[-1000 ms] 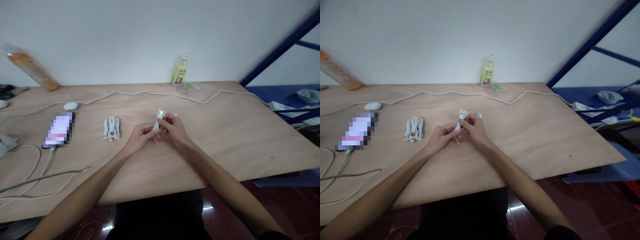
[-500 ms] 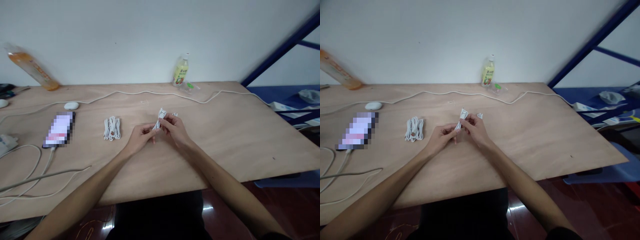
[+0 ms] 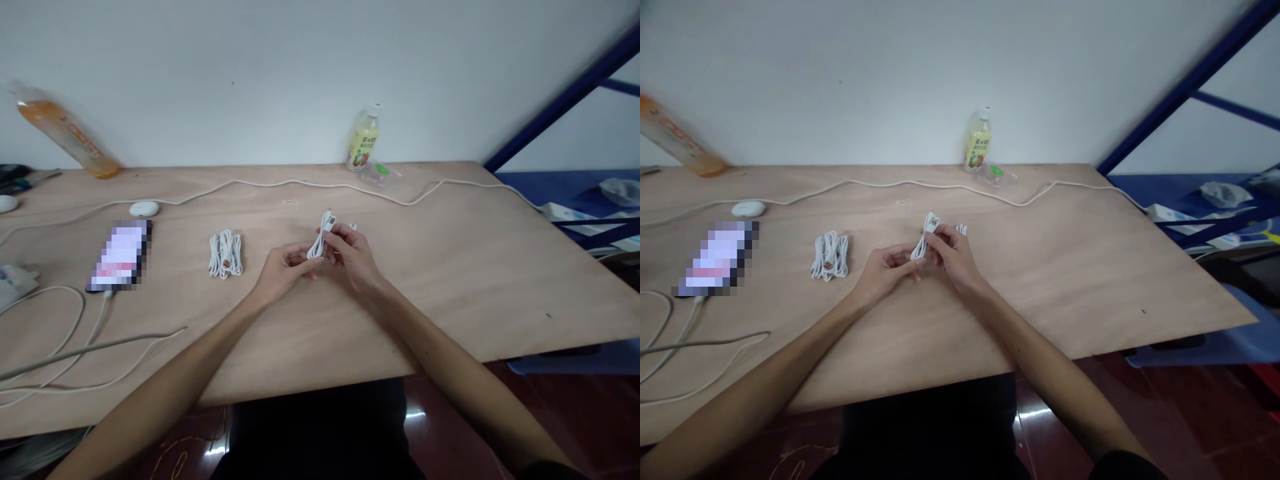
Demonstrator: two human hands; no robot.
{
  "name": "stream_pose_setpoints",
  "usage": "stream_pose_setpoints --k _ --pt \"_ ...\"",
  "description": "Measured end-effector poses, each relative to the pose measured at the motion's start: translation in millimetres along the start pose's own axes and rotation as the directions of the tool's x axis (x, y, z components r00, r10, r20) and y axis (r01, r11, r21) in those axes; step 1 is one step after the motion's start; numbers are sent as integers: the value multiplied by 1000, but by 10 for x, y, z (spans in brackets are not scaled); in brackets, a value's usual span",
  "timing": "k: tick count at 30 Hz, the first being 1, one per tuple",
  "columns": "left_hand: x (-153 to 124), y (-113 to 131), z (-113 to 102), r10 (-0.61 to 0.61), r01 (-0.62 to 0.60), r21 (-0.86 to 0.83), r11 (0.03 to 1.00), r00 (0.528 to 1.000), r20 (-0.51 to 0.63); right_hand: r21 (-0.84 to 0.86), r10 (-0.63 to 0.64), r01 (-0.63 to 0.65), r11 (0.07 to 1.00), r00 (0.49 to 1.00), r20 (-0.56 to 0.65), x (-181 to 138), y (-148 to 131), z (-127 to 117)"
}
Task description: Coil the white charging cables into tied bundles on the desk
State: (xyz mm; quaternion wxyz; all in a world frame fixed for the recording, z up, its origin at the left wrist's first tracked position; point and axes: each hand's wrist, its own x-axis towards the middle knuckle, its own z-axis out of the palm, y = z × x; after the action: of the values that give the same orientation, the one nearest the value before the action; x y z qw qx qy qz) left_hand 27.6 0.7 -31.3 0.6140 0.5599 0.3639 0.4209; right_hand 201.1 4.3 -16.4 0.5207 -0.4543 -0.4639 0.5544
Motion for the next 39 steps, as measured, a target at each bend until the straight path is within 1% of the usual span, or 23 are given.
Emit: stream_pose_setpoints --k 3,8,17,21,31,36,39 --pt "-1 18 -1 -4 4 17 1000 1000 1 -4 -6 6 1000 1000 -9 9 -6 -9" --pt "2 9 -4 -23 23 46 999 1000 -2 -50 -56 54 997 998 -39 25 2 -21" --pt "10 -22 -4 -14 14 18 1000 1000 5 -99 -110 109 989 994 -12 36 39 -22" --pt "3 -23 -4 -27 27 17 1000 1000 7 -107 -134 131 986 991 -22 34 64 -10" --pt "-4 -12 -1 -14 14 29 999 1000 11 -97 -92 91 991 996 -7 6 38 -4" --pt "-7 9 -5 -1 0 38 999 999 41 -96 -52 55 994 998 28 -3 44 -1" --pt "-8 24 -4 7 -9 46 999 998 58 -85 -52 55 995 998 44 -10 34 4"
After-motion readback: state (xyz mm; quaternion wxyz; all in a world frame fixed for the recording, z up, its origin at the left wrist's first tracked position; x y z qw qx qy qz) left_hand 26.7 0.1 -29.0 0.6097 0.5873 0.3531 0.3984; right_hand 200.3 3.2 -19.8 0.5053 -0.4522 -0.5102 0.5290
